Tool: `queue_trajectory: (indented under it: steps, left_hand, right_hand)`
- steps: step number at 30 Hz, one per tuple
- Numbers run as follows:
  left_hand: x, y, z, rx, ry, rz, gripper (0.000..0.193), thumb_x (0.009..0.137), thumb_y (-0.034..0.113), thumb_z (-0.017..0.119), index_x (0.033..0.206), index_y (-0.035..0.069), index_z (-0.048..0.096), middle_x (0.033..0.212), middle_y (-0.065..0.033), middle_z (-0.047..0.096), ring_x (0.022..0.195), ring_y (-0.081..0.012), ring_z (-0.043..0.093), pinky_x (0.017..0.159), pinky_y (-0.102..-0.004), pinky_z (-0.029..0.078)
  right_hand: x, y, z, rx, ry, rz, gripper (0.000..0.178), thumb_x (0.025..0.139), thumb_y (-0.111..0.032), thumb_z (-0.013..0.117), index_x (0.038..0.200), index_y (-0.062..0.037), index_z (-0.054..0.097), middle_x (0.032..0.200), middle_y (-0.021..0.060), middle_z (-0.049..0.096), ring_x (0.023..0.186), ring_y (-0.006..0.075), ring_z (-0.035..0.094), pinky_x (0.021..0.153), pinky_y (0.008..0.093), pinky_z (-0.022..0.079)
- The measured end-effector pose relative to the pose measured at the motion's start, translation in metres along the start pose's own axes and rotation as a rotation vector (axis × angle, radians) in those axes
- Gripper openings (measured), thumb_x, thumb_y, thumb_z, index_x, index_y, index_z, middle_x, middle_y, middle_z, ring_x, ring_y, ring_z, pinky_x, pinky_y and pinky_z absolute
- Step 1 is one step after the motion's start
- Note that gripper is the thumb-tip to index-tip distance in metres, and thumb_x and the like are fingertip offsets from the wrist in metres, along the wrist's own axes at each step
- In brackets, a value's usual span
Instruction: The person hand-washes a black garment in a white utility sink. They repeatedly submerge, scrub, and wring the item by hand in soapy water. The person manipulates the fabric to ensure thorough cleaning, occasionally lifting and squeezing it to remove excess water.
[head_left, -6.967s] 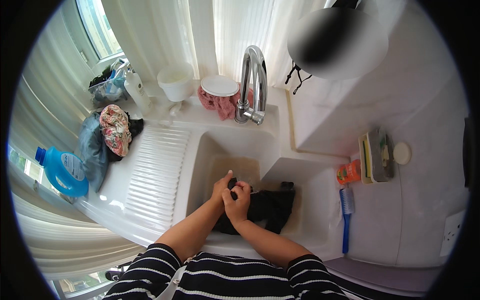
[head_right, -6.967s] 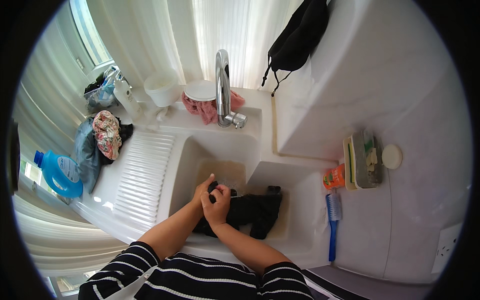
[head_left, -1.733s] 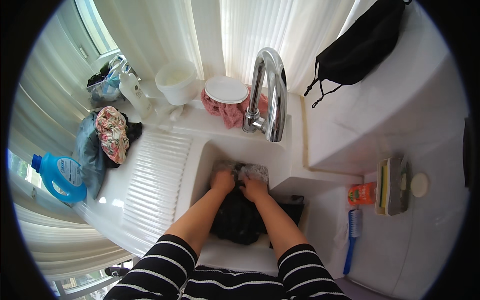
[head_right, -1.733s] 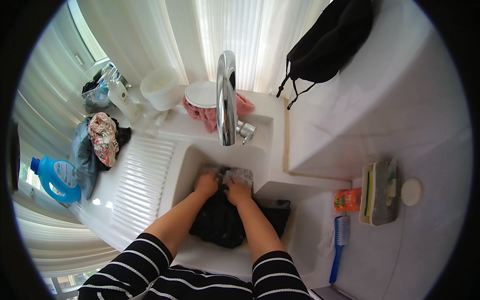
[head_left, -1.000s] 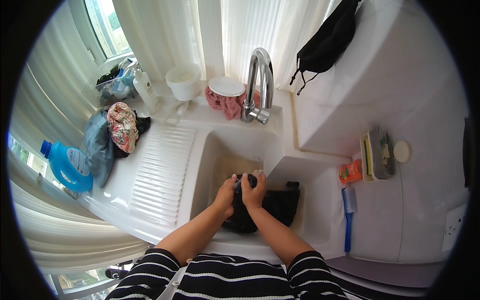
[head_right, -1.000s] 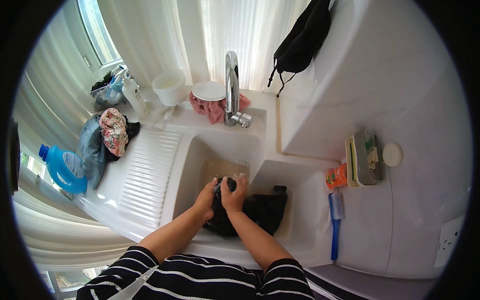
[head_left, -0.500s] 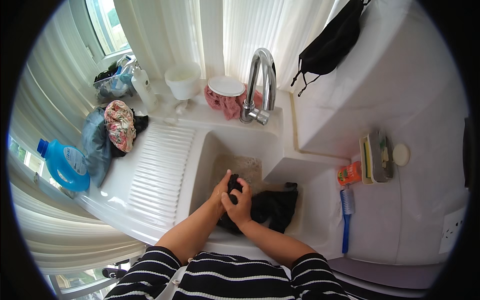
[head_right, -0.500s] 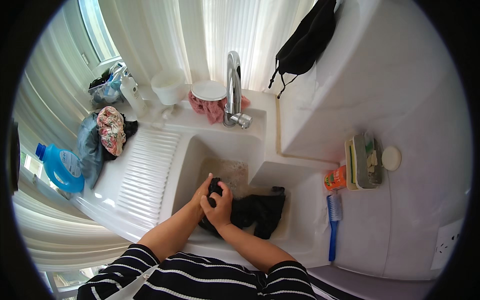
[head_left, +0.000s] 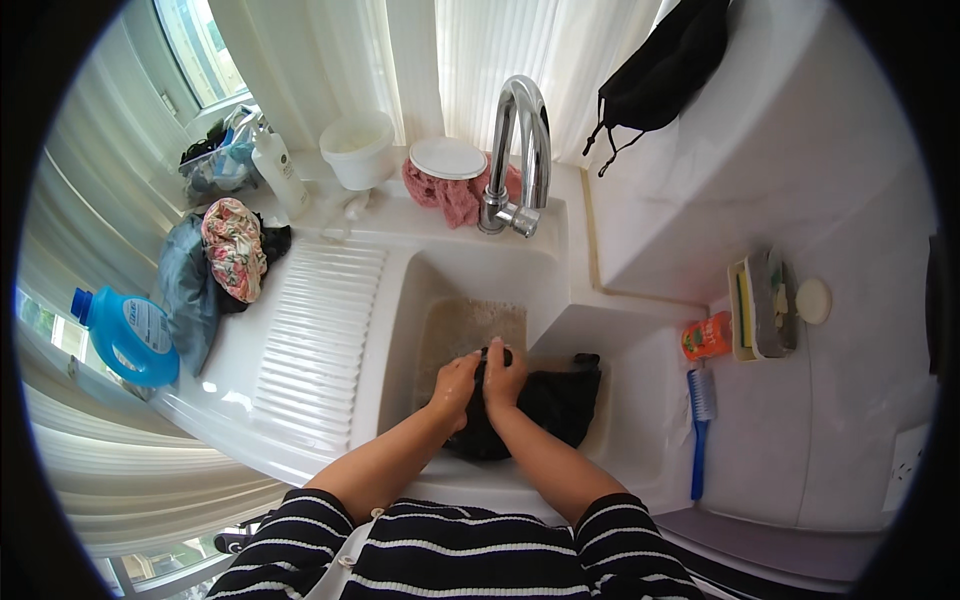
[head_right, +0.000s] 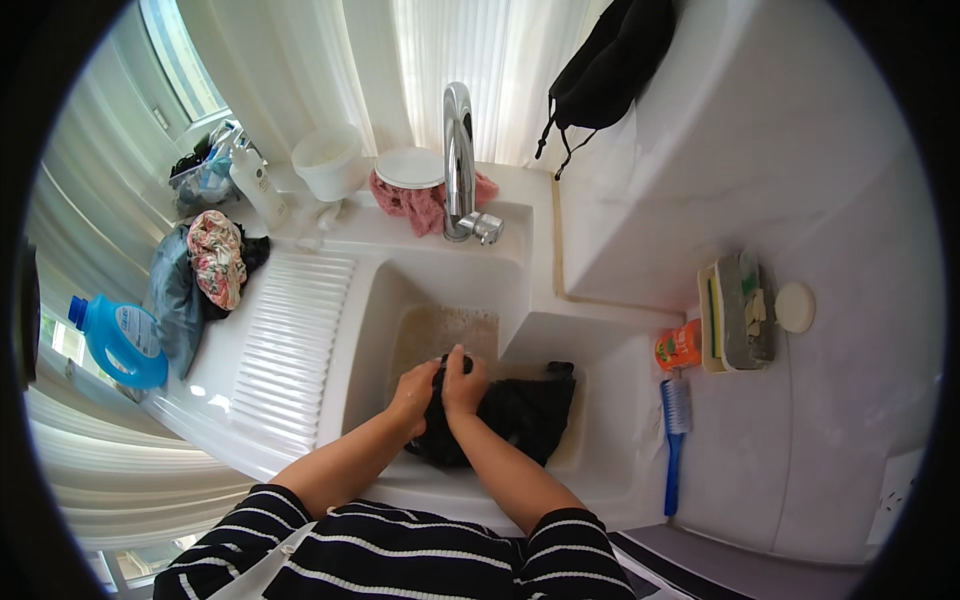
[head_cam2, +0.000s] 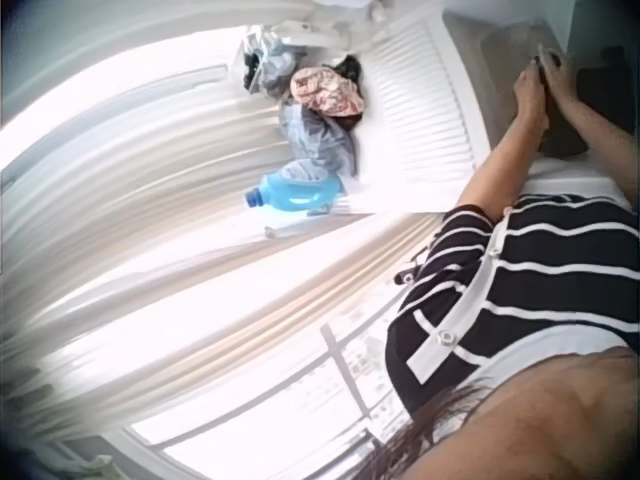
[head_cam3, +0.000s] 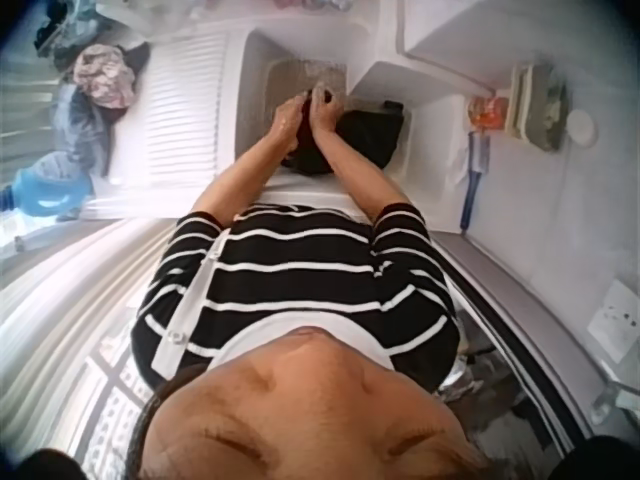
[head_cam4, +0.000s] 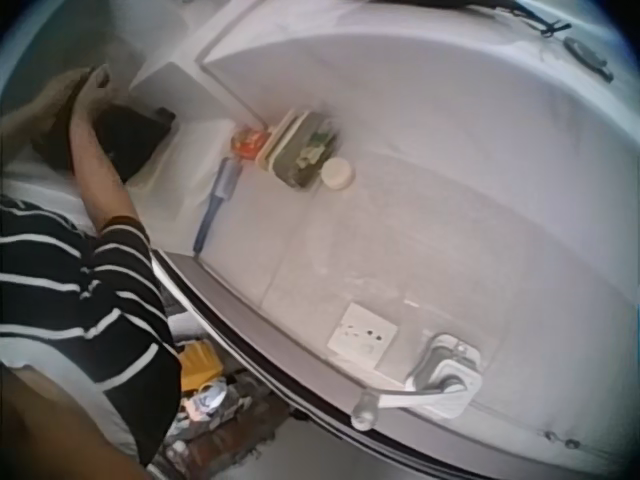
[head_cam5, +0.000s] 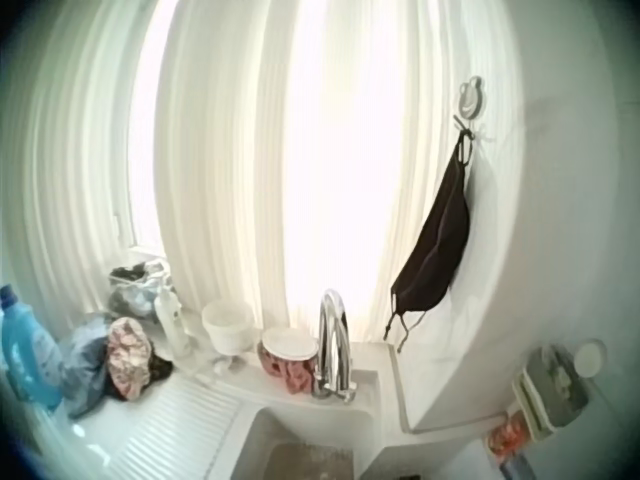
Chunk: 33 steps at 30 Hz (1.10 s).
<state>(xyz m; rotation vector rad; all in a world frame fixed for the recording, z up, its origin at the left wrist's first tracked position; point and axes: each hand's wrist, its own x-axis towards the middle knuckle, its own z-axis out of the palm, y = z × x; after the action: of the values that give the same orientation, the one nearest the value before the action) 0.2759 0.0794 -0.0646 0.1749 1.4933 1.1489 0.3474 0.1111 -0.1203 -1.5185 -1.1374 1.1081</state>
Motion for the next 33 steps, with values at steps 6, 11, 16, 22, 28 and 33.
queue_trajectory:
  steps: [6,11,16,22,28,33]
  left_hand:
    - [0.04,-0.015,-0.018,0.227,0.183,0.191,0.033,0.087,0.031,0.056,0.083,-0.002,0.06,0.078,-0.0086,0.061,0.068,-0.0201,0.055,0.06,-0.0351,0.045]
    - [-0.006,-0.012,0.009,0.026,0.037,0.142,0.033,0.088,0.028,0.054,0.098,-0.003,0.062,0.081,-0.0054,0.058,0.074,-0.014,0.049,0.07,-0.0294,0.042]
    - [0.021,0.004,-0.019,0.038,0.028,0.039,0.032,0.089,0.032,0.049,0.083,0.002,0.059,0.079,-0.0061,0.057,0.073,-0.0173,0.051,0.069,-0.0323,0.043]
    - [-0.016,0.03,-0.001,-0.048,-0.001,-0.134,0.038,0.091,0.034,0.045,0.106,0.002,0.058,0.098,-0.0136,0.061,0.088,-0.0249,0.059,0.075,-0.037,0.047]
    - [0.037,0.024,-0.045,-0.185,0.136,0.008,0.05,0.092,0.039,0.049,0.12,-0.003,0.049,0.122,-0.0182,0.05,0.11,-0.0278,0.05,0.094,-0.0344,0.04]
    - [0.033,0.005,-0.038,0.458,0.283,0.222,0.042,0.09,0.022,0.056,0.122,-0.002,0.045,0.128,-0.0216,0.046,0.115,-0.0335,0.046,0.097,-0.0365,0.038]
  right_hand:
    - [-0.047,-0.014,0.004,0.033,-0.034,-0.238,0.034,0.084,-0.031,0.061,0.079,0.003,0.058,0.088,0.0158,0.058,0.08,0.0285,0.057,0.074,0.0354,0.045]
    - [-0.001,-0.005,-0.002,0.013,0.013,-0.011,0.031,0.088,-0.027,0.058,0.077,0.0021,0.055,0.068,0.0083,0.056,0.067,0.0184,0.054,0.065,0.0327,0.044]
    - [-0.054,-0.031,-0.001,0.022,-0.044,-0.554,0.024,0.083,-0.019,0.062,0.074,-0.0006,0.05,0.073,0.0105,0.051,0.065,0.0253,0.051,0.063,0.0336,0.044]
    - [0.032,-0.017,-0.008,-0.211,-0.134,-0.533,0.036,0.085,-0.029,0.062,0.068,0.0004,0.053,0.068,0.0183,0.054,0.062,0.0395,0.052,0.055,0.0412,0.042]
    - [0.101,-0.053,-0.005,-0.12,-0.328,-0.531,0.041,0.083,-0.037,0.064,0.098,0.0001,0.056,0.094,0.017,0.058,0.095,0.035,0.053,0.083,0.0412,0.042]
    - [0.059,-0.001,-0.044,-0.862,-0.545,-0.425,0.052,0.077,-0.029,0.071,0.117,-0.0048,0.049,0.122,0.0166,0.045,0.115,0.0342,0.043,0.095,0.0403,0.04]
